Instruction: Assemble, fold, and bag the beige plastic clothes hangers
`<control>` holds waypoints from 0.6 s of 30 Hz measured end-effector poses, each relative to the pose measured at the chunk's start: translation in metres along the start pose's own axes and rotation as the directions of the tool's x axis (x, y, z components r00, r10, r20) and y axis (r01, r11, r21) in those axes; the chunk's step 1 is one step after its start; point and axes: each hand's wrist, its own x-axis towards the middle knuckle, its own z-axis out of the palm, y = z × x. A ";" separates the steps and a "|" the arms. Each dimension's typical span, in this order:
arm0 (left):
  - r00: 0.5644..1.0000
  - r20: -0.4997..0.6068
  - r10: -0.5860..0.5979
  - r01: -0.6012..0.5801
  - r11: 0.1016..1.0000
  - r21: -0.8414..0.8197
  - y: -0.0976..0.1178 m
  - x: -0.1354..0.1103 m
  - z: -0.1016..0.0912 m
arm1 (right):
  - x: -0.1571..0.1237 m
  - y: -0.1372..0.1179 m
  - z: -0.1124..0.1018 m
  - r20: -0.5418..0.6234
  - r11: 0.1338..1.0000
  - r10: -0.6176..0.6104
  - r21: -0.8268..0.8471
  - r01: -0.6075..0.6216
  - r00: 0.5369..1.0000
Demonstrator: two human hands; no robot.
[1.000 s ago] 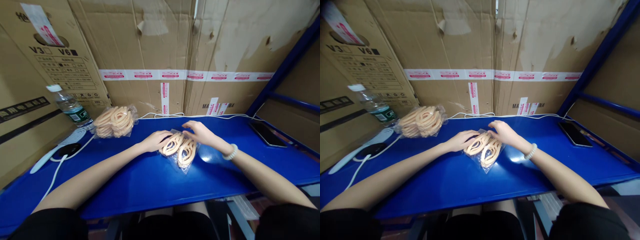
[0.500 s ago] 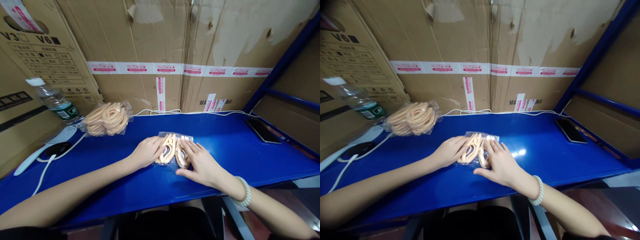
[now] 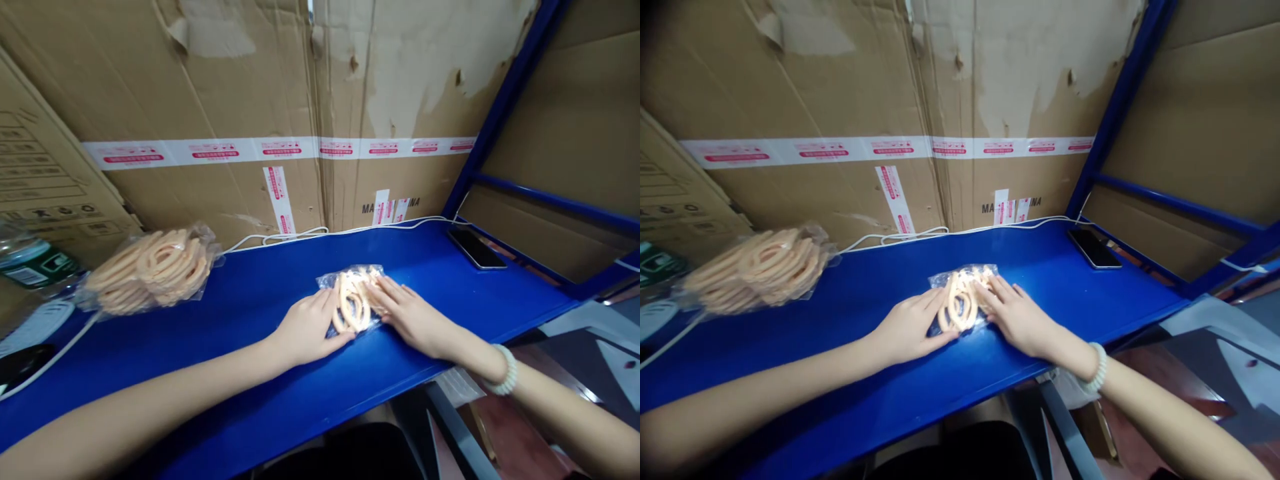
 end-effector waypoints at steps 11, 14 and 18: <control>0.990 0.057 -0.130 0.133 0.989 -0.062 0.040 0.210 0.079 | 0.005 0.202 -0.033 -0.058 0.975 0.206 -0.072 -0.210 0.977; 0.980 0.053 -0.194 0.197 0.978 -0.071 0.041 0.241 0.091 | 0.017 0.229 -0.034 -0.084 0.962 0.252 -0.084 -0.259 0.964; 0.959 0.036 -0.281 0.283 0.955 -0.091 0.040 0.264 0.101 | 0.033 0.252 -0.032 -0.099 0.957 0.274 -0.076 -0.281 0.957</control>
